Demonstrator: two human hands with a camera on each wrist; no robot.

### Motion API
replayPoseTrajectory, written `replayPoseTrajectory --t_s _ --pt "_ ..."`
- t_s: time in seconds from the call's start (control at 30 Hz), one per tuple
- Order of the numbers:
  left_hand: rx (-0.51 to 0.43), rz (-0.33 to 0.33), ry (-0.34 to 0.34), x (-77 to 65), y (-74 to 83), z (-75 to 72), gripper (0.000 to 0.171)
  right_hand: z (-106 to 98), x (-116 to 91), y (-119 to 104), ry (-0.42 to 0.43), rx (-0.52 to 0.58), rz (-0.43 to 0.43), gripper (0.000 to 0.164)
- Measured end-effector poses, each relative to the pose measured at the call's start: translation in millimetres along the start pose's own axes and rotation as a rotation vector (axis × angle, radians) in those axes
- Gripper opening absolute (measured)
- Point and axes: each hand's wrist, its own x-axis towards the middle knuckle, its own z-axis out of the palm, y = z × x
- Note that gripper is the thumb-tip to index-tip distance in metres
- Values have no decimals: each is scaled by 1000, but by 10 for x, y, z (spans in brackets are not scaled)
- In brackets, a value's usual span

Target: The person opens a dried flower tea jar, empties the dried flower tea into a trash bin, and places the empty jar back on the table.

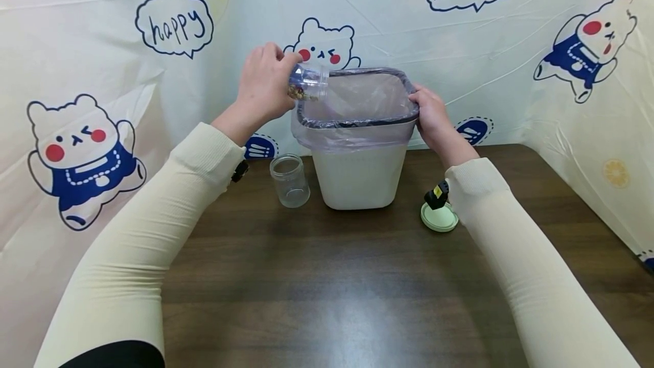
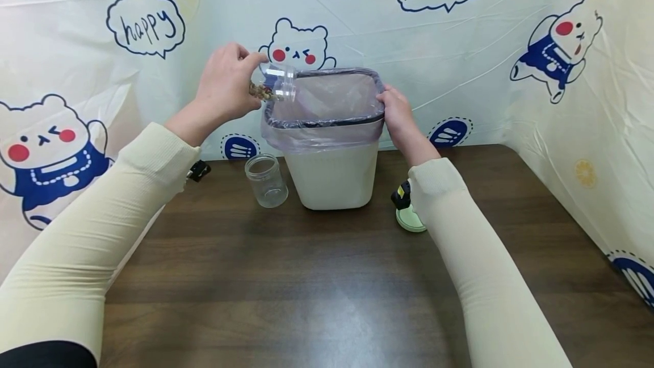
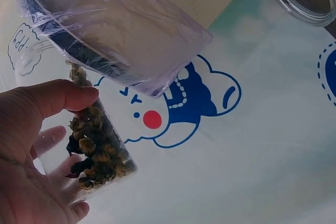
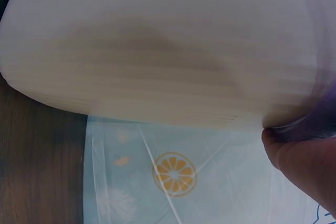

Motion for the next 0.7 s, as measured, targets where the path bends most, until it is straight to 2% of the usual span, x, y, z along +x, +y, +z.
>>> replayPoseTrajectory --t_s 0.27,0.7 --pt "49 28 13 23 14 20 70 -1 2 -3 -2 0 2 49" --pt "59 51 24 32 5 38 67 9 18 15 -6 29 -11 50"
